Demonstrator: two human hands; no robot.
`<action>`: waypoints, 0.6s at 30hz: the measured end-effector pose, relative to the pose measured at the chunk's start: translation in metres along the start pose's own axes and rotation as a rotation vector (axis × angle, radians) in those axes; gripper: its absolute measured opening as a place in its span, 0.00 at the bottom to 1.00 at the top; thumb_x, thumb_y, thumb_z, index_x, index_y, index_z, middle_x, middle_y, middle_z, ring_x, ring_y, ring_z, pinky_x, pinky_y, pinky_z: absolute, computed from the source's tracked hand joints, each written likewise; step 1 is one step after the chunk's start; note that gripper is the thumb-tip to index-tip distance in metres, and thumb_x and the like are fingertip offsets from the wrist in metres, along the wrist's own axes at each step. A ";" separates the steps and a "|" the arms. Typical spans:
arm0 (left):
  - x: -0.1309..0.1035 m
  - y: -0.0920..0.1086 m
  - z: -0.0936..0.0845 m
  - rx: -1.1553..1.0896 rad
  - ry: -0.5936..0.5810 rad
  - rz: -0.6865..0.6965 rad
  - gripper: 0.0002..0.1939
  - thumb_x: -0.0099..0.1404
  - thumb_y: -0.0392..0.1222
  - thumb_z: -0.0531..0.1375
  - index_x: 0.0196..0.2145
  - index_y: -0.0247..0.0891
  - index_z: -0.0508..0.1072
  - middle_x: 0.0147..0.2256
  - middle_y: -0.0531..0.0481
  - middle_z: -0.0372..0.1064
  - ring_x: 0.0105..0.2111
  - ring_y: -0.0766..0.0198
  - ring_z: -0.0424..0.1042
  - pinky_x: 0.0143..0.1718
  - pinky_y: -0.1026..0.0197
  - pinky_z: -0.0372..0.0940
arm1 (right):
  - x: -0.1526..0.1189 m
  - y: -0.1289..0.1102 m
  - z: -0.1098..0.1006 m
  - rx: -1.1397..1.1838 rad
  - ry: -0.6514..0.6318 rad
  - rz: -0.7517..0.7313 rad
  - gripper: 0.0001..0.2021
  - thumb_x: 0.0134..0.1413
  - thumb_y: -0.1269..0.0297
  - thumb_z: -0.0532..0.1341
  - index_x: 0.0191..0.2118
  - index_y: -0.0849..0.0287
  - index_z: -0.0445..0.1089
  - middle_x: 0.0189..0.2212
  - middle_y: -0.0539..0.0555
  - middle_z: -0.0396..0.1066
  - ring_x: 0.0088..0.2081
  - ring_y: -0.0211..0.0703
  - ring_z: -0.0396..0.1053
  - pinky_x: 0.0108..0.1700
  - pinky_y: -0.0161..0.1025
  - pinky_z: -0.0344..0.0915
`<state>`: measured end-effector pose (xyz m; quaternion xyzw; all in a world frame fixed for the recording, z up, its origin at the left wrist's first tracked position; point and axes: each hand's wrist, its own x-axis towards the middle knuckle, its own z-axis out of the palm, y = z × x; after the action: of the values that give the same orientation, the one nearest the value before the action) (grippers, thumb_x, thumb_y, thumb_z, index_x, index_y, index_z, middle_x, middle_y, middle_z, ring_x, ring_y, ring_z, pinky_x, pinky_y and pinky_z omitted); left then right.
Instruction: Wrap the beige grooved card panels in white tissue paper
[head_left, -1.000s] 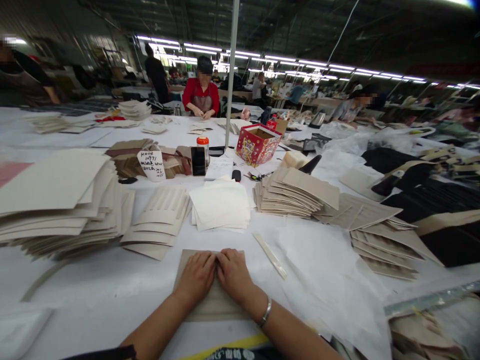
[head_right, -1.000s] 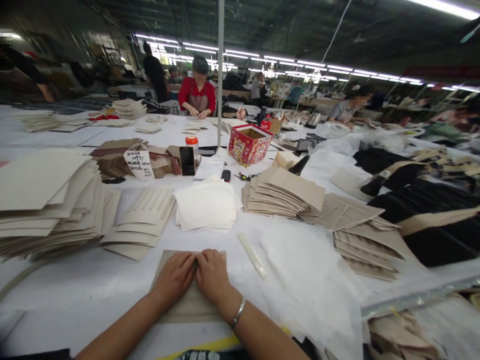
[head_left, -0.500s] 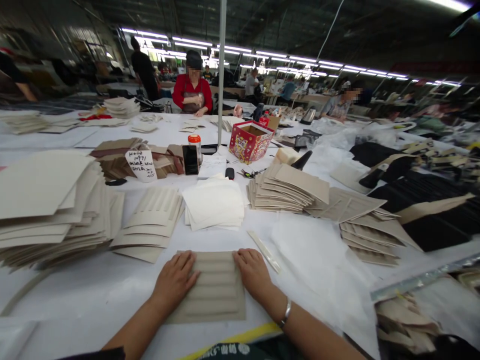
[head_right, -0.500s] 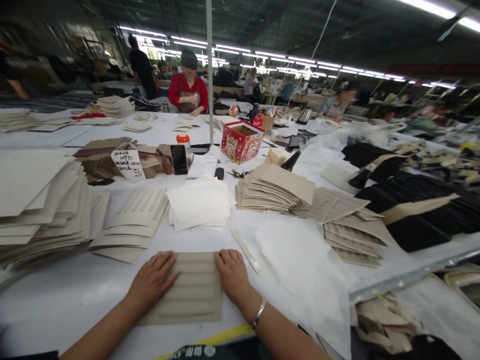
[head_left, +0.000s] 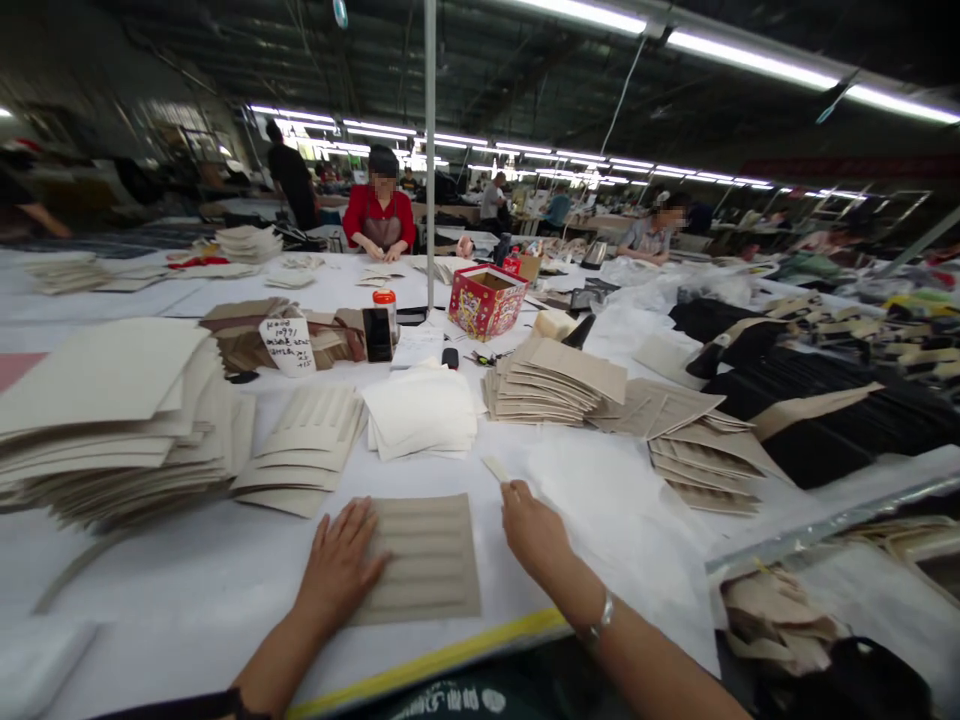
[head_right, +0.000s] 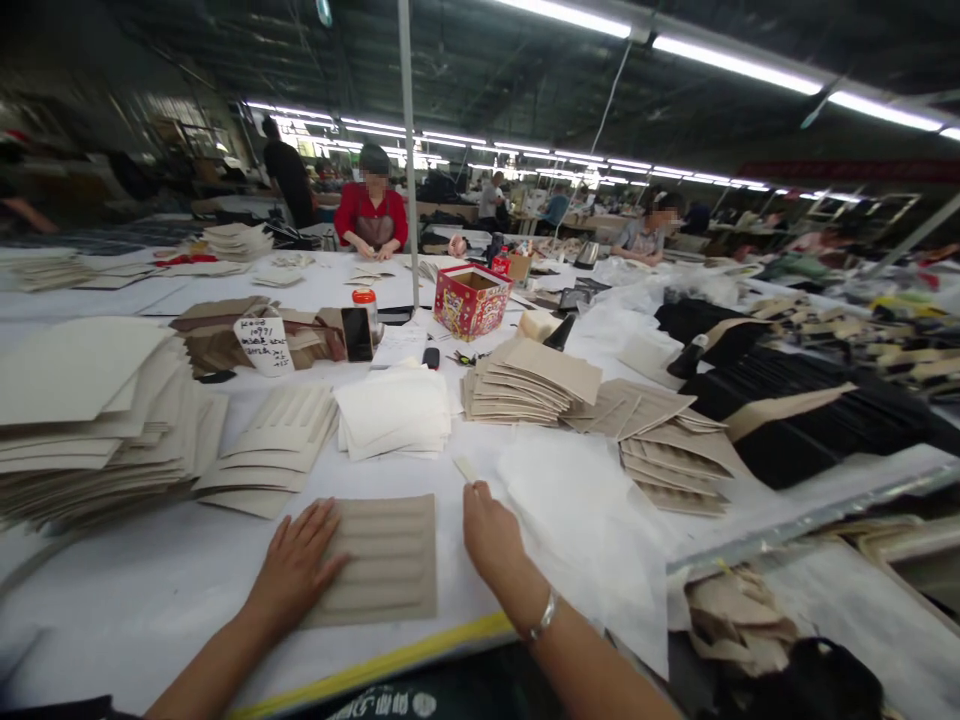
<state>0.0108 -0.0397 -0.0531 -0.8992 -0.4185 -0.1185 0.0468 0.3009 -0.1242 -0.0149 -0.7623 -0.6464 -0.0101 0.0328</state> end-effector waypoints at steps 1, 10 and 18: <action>-0.007 -0.001 0.001 -0.004 -0.042 0.030 0.28 0.60 0.57 0.49 0.53 0.39 0.64 0.55 0.43 0.58 0.55 0.50 0.56 0.53 0.44 0.48 | 0.016 0.006 -0.002 -0.016 -0.043 0.083 0.17 0.52 0.77 0.48 0.48 0.65 0.62 0.45 0.66 0.63 0.32 0.43 0.69 0.30 0.38 0.63; -0.006 0.021 -0.006 -0.034 -0.252 -0.031 0.37 0.59 0.63 0.46 0.58 0.34 0.56 0.58 0.37 0.50 0.58 0.48 0.50 0.55 0.41 0.40 | 0.066 0.028 -0.004 0.082 -0.335 0.178 0.10 0.47 0.73 0.54 0.38 0.65 0.65 0.37 0.63 0.69 0.40 0.48 0.68 0.35 0.37 0.59; 0.009 0.024 0.003 -0.050 -0.218 -0.107 0.37 0.60 0.61 0.44 0.58 0.31 0.54 0.59 0.37 0.48 0.59 0.49 0.48 0.56 0.41 0.39 | 0.045 -0.005 -0.028 0.404 0.131 0.210 0.10 0.53 0.65 0.51 0.40 0.63 0.59 0.25 0.54 0.70 0.27 0.40 0.67 0.28 0.33 0.56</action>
<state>0.0355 -0.0484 -0.0534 -0.8840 -0.4655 -0.0329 -0.0277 0.3044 -0.0812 0.0161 -0.8011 -0.5487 0.0737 0.2274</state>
